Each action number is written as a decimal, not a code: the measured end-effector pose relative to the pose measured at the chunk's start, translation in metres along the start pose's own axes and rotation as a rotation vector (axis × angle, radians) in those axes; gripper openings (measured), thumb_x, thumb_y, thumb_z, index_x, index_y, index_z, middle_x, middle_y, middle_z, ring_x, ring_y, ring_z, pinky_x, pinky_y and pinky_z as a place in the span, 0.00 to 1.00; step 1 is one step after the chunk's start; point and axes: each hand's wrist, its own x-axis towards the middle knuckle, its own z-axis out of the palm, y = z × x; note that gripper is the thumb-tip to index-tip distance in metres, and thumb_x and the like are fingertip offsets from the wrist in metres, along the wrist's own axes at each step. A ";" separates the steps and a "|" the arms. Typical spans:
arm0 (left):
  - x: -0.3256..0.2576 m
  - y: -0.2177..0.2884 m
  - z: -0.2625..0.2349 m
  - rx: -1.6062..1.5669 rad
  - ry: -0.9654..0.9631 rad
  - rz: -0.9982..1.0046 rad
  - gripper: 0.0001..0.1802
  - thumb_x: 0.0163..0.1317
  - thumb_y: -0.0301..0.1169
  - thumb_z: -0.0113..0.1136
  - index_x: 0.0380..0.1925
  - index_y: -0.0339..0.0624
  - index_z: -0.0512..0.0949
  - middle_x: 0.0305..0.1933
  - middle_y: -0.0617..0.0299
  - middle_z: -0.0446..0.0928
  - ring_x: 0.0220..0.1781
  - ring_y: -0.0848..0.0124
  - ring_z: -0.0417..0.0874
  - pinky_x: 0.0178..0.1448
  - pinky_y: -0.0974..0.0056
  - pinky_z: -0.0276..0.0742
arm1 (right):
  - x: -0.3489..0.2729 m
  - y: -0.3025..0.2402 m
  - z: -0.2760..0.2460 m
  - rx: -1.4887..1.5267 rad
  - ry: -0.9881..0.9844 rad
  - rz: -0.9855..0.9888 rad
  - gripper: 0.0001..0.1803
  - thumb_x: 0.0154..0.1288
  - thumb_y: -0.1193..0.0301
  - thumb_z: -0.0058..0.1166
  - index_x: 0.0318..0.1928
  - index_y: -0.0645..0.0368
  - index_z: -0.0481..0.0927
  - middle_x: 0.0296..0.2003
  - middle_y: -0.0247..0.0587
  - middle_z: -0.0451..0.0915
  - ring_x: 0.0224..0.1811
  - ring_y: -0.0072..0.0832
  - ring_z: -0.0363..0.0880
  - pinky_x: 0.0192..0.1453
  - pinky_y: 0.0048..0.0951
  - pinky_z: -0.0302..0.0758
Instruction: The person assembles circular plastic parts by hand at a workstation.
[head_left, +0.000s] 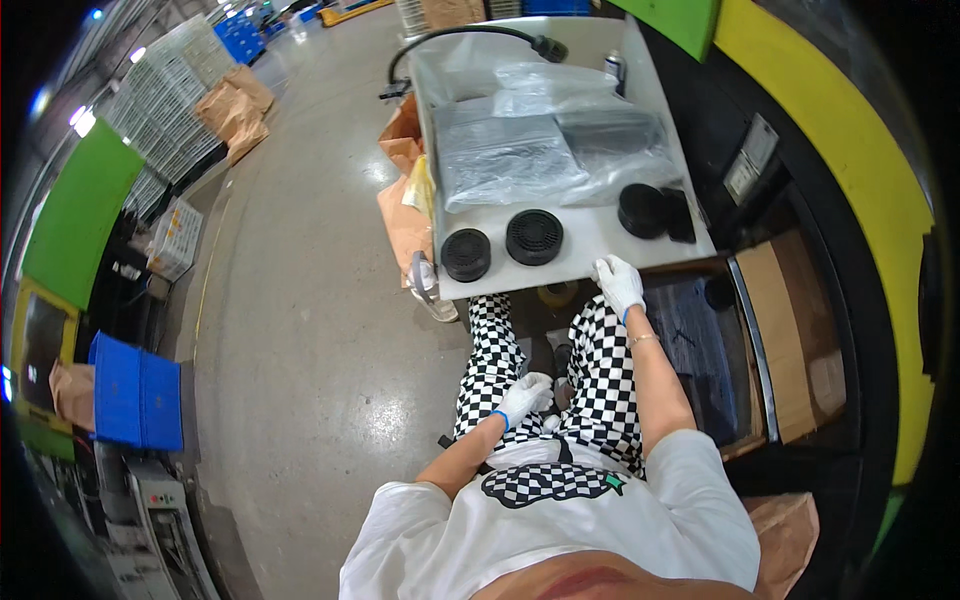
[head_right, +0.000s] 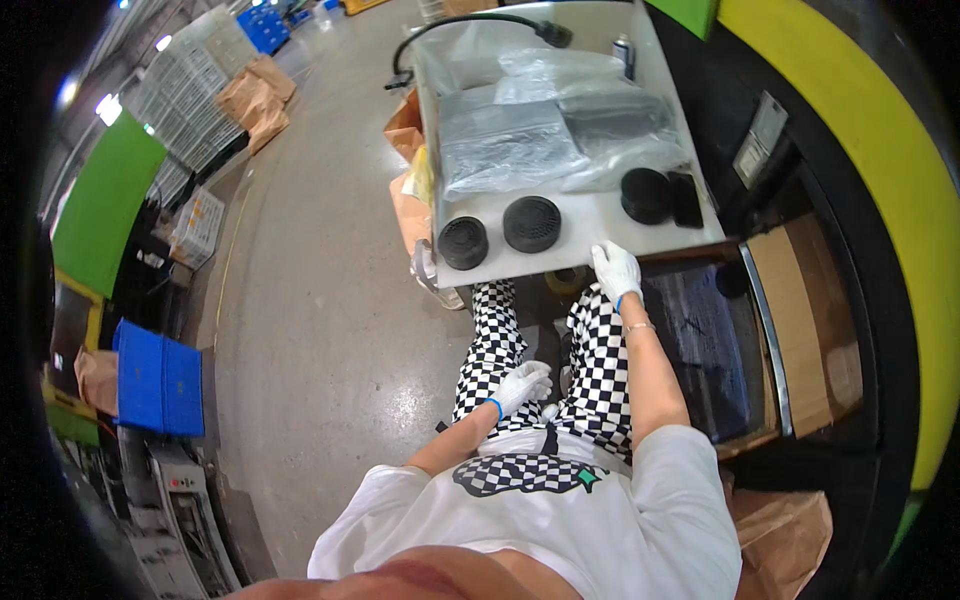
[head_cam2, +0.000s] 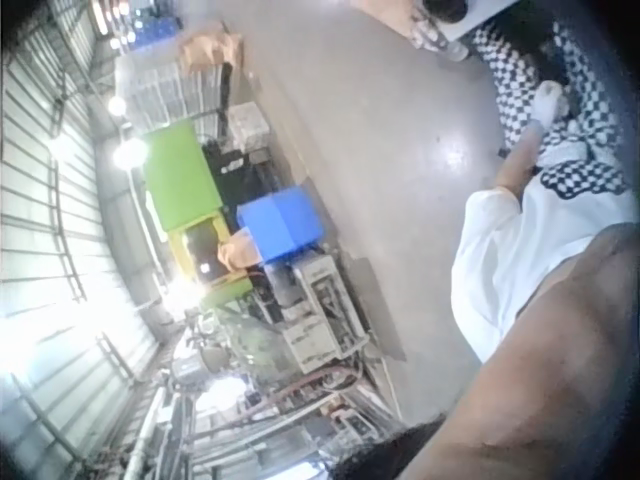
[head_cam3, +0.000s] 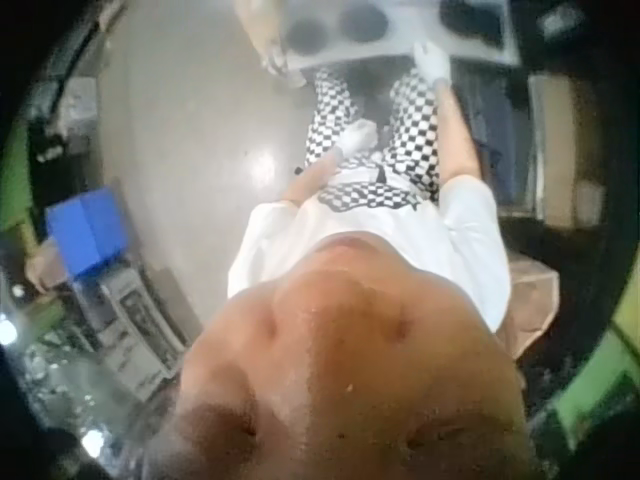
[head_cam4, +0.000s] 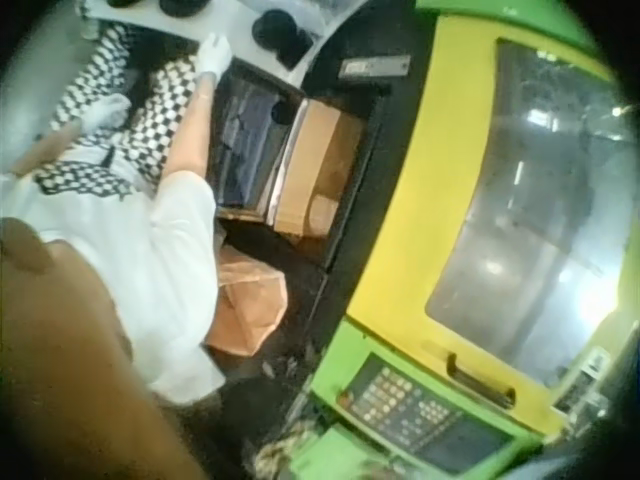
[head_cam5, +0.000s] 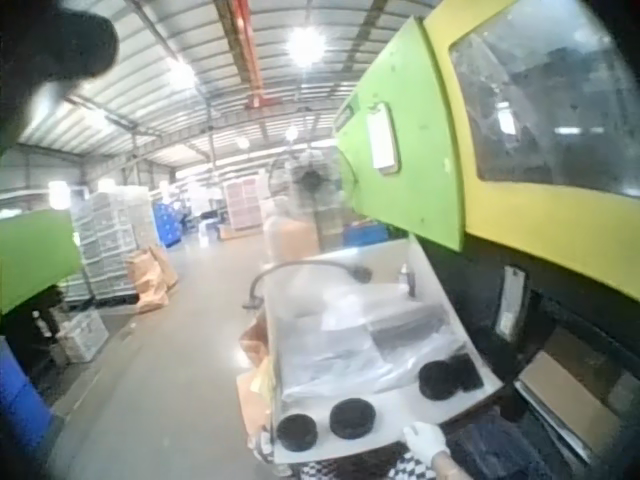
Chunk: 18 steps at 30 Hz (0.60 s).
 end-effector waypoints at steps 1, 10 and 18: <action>0.000 0.002 0.000 0.014 -0.001 0.021 0.16 0.66 0.34 0.57 0.51 0.41 0.71 0.36 0.58 0.79 0.33 0.69 0.81 0.39 0.66 0.80 | -0.001 0.000 0.000 -0.020 0.032 -0.042 0.20 0.67 0.54 0.45 0.41 0.57 0.80 0.40 0.57 0.80 0.45 0.53 0.77 0.48 0.47 0.73; -0.002 0.012 -0.006 0.112 -0.013 0.035 0.21 0.68 0.32 0.52 0.59 0.38 0.67 0.39 0.53 0.79 0.34 0.68 0.81 0.41 0.64 0.81 | 0.006 -0.023 0.001 -0.031 0.022 -0.002 0.22 0.64 0.52 0.43 0.38 0.56 0.81 0.38 0.55 0.81 0.43 0.52 0.79 0.49 0.48 0.73; 0.001 0.010 -0.003 0.112 -0.034 0.032 0.19 0.68 0.35 0.54 0.53 0.34 0.71 0.38 0.54 0.79 0.34 0.69 0.81 0.40 0.66 0.80 | 0.002 -0.016 -0.001 0.012 0.090 0.015 0.21 0.64 0.53 0.43 0.38 0.55 0.83 0.38 0.53 0.82 0.43 0.51 0.79 0.51 0.48 0.73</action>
